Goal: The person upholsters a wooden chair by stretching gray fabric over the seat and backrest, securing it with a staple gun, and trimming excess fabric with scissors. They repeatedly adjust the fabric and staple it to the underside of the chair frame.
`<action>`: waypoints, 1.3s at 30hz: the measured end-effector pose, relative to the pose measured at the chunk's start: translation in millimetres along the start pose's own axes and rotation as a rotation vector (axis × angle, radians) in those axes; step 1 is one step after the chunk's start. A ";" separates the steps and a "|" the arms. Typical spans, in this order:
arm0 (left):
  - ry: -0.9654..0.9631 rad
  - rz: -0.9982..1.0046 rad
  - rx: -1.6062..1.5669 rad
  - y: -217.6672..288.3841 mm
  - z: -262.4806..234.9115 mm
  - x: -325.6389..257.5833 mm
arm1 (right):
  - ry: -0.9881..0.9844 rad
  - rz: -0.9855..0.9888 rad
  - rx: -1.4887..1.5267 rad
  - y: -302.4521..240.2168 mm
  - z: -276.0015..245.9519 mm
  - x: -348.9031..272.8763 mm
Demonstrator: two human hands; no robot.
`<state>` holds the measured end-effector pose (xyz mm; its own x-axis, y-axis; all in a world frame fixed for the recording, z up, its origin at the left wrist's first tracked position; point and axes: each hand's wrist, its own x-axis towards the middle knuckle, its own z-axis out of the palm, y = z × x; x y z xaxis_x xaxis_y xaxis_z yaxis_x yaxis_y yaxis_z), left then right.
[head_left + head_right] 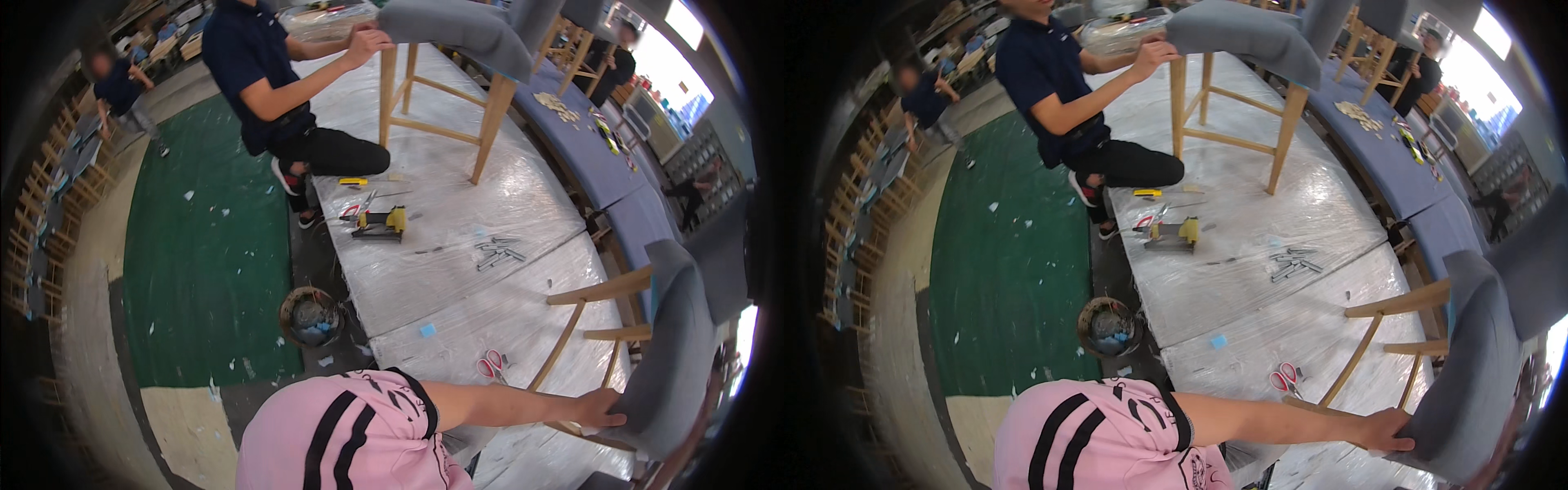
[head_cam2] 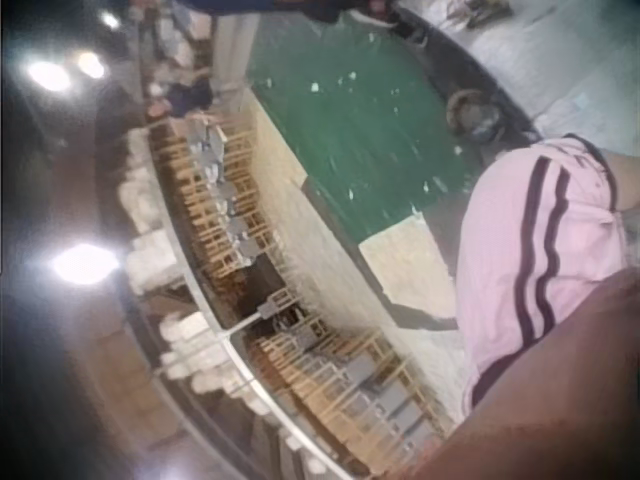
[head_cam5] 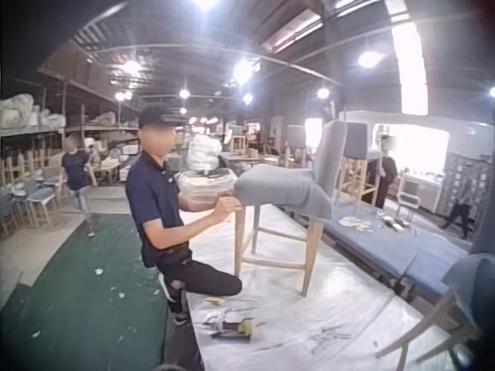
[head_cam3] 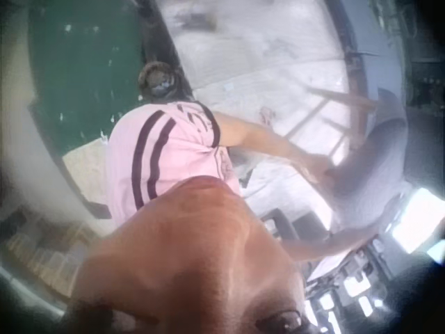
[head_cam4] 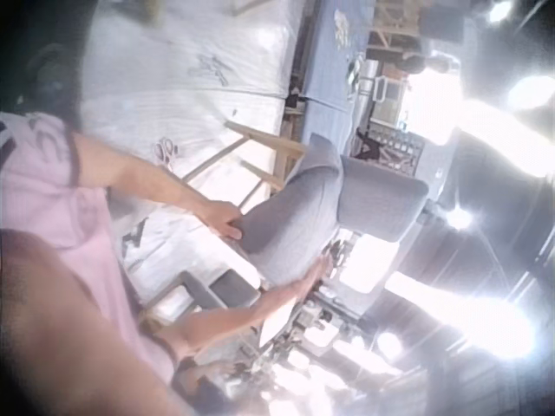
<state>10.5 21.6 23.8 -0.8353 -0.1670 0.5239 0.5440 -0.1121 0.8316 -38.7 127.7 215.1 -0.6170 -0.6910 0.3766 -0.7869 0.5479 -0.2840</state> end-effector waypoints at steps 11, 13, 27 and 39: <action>0.101 0.015 0.069 -15.9 20.5 6.0 | 0.055 0.037 -0.248 6.8 29.7 -5.6; 0.002 -0.046 0.095 -16.0 13.4 7.0 | -0.099 -0.269 -0.112 23.5 25.3 -4.0; 0.021 0.024 0.209 -70.8 -6.7 24.8 | -0.346 -0.085 0.351 -105.2 72.1 24.8; 0.025 0.147 -0.049 -49.5 33.0 13.0 | 0.188 0.377 -0.653 42.7 7.5 -14.0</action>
<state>-29.9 57.3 -4.4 -0.7444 -0.2096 0.6339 0.6640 -0.1320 0.7360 -63.7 157.2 191.1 -0.7841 -0.3429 0.5172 -0.3224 0.9373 0.1327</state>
